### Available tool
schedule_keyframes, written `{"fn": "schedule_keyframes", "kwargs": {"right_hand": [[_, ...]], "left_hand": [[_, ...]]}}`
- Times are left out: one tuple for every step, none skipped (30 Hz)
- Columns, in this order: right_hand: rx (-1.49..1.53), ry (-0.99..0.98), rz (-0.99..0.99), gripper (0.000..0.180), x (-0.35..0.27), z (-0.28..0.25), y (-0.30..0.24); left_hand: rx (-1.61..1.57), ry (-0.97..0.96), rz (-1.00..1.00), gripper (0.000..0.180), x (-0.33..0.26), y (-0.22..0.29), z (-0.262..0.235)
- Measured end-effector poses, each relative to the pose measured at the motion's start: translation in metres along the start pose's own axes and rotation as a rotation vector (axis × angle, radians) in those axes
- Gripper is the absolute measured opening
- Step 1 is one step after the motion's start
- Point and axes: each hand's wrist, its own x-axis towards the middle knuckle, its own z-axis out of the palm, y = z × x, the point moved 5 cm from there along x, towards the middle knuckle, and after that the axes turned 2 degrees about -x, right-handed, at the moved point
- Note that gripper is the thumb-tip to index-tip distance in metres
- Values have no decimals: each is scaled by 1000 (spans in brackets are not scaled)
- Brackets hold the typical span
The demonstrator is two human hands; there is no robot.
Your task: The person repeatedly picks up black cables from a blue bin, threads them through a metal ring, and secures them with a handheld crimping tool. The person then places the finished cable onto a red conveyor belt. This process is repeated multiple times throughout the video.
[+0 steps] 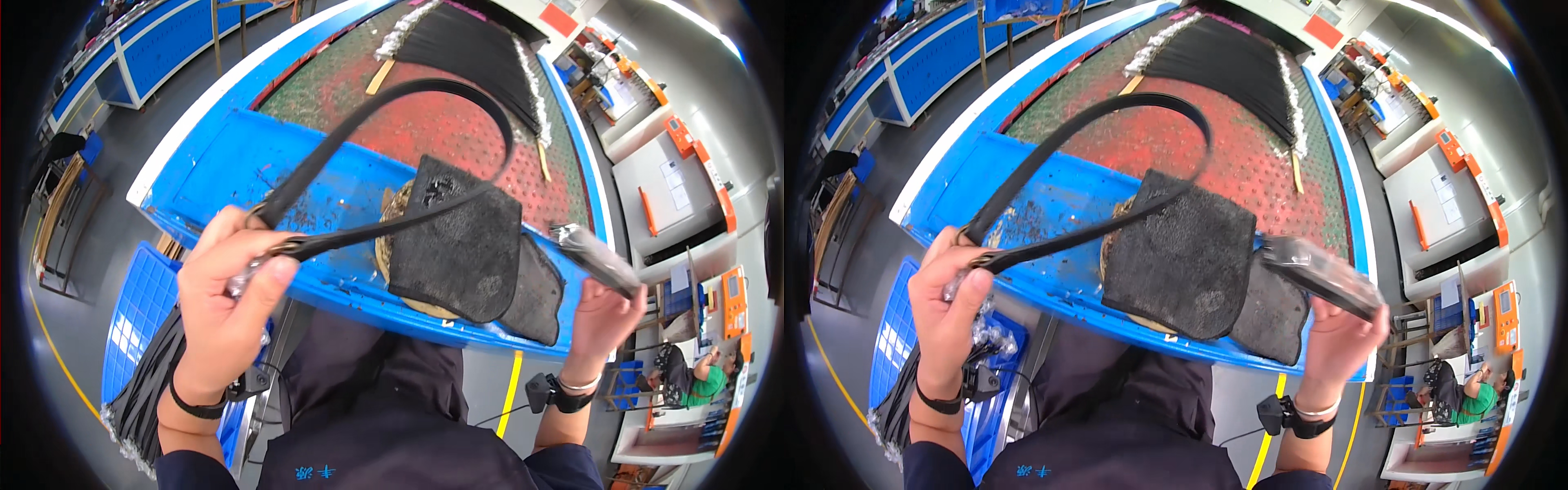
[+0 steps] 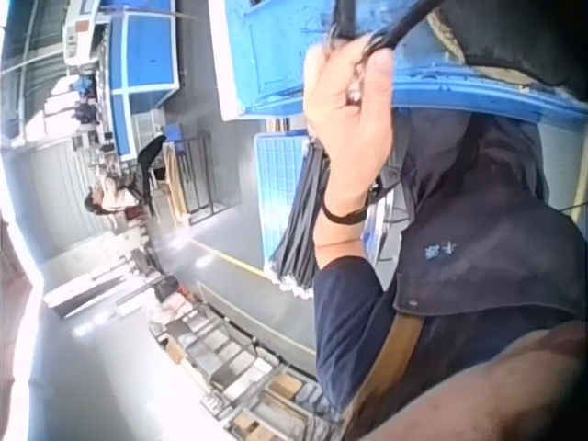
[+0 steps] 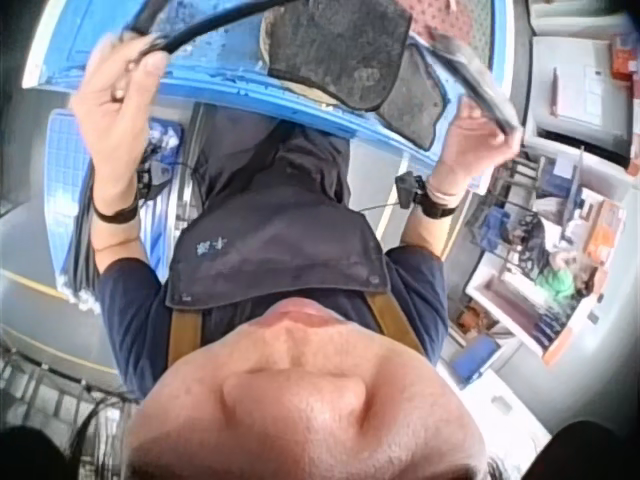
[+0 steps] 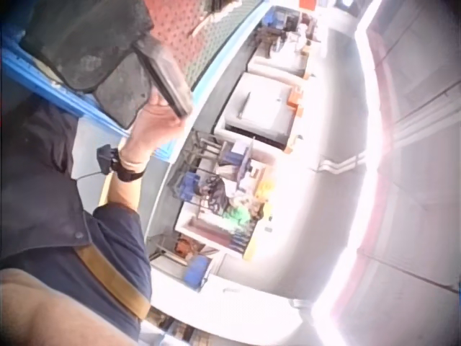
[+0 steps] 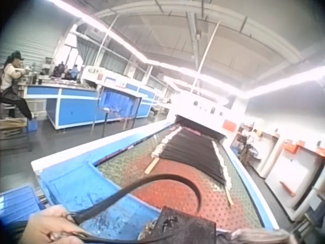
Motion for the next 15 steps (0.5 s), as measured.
{"fn": "schedule_keyframes", "kwargs": {"right_hand": [[111,-46,-4,43,-4,4,-7],[160,-24,-51,45,-8,6,-12],[203,-5,-107,46,-12,7,-17],[285,-158,-56,51,-16,12,-20],[180,-83,-94,54,-21,12,-22],[70,-3,-137,57,-28,18,-24],[-43,75,-175,60,-34,23,-22],[-168,137,-205,69,-37,27,-19],[-301,205,-231,75,-40,34,-17],[-324,194,-218,76,-43,35,-15],[-346,183,-205,77,-46,35,-12],[-360,172,-206,84,-46,37,-9],[-367,181,-198,87,-45,36,-7],[-372,190,-189,89,-45,35,-4],[-378,194,-184,92,-45,35,-4]], "left_hand": [[66,-83,31,16,3,10,8],[87,-144,83,16,5,18,17],[101,-202,141,15,5,25,27],[80,-238,125,17,2,27,37],[57,-275,109,20,-1,28,46],[51,-350,118,18,0,35,56],[32,-391,106,18,-1,38,64],[13,-432,94,18,-2,41,72],[-7,-473,83,17,-3,42,78],[5,-493,117,16,-4,43,83],[12,-509,117,17,-5,44,87],[24,-522,117,17,-5,46,90],[37,-535,117,17,-6,46,93],[43,-548,128,17,-7,47,96],[48,-556,142,17,-7,47,97]]}}
